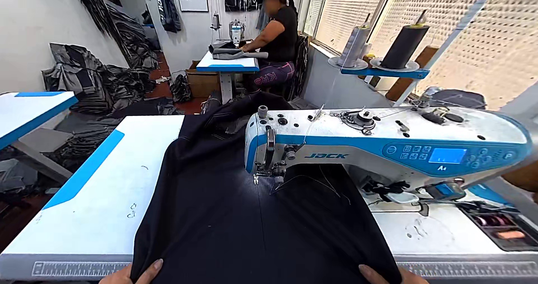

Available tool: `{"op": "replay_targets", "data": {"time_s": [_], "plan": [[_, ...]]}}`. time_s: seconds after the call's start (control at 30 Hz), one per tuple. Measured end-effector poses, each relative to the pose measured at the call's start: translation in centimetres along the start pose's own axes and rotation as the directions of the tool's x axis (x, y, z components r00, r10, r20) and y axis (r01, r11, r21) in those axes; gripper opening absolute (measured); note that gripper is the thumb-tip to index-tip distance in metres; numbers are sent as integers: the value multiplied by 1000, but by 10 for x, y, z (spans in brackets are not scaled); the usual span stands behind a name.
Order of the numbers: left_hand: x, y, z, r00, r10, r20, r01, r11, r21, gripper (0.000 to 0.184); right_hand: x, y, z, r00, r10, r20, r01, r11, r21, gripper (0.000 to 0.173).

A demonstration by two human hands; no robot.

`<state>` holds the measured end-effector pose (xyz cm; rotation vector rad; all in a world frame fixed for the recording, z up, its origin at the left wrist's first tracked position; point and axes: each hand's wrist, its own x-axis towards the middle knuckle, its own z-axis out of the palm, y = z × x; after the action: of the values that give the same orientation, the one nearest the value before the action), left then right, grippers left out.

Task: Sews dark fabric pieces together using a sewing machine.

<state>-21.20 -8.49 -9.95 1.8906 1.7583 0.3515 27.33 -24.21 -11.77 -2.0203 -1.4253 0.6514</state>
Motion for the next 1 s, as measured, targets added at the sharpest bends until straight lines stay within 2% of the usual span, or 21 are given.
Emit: {"op": "replay_targets", "data": {"time_s": [0.17,0.3,0.4,0.67,0.77,0.93,1.0], "plan": [[34,14,0,991,98,-88,-97,995,19,52,34,-11,1,990,-106,-89,102,993,-53,40],[75,12,10,974,137,-182,-130,990,50,49,70,1,12,967,-156,-203,140,986,-90,46],[98,25,6,985,92,-149,-85,995,56,43,95,1,15,960,-136,-246,109,987,-121,50],[149,56,-3,995,4,-98,6,995,103,43,156,-14,9,978,-49,-202,31,995,-91,31],[170,64,-4,995,-9,-99,21,993,116,44,177,-21,9,977,-22,-214,-11,988,-153,39],[199,76,-8,997,-66,-47,72,986,149,48,213,-30,8,980,81,-179,-127,957,-260,62],[195,71,-11,998,-56,-21,58,995,78,48,215,-33,6,981,98,-167,-139,957,-255,67]]}}
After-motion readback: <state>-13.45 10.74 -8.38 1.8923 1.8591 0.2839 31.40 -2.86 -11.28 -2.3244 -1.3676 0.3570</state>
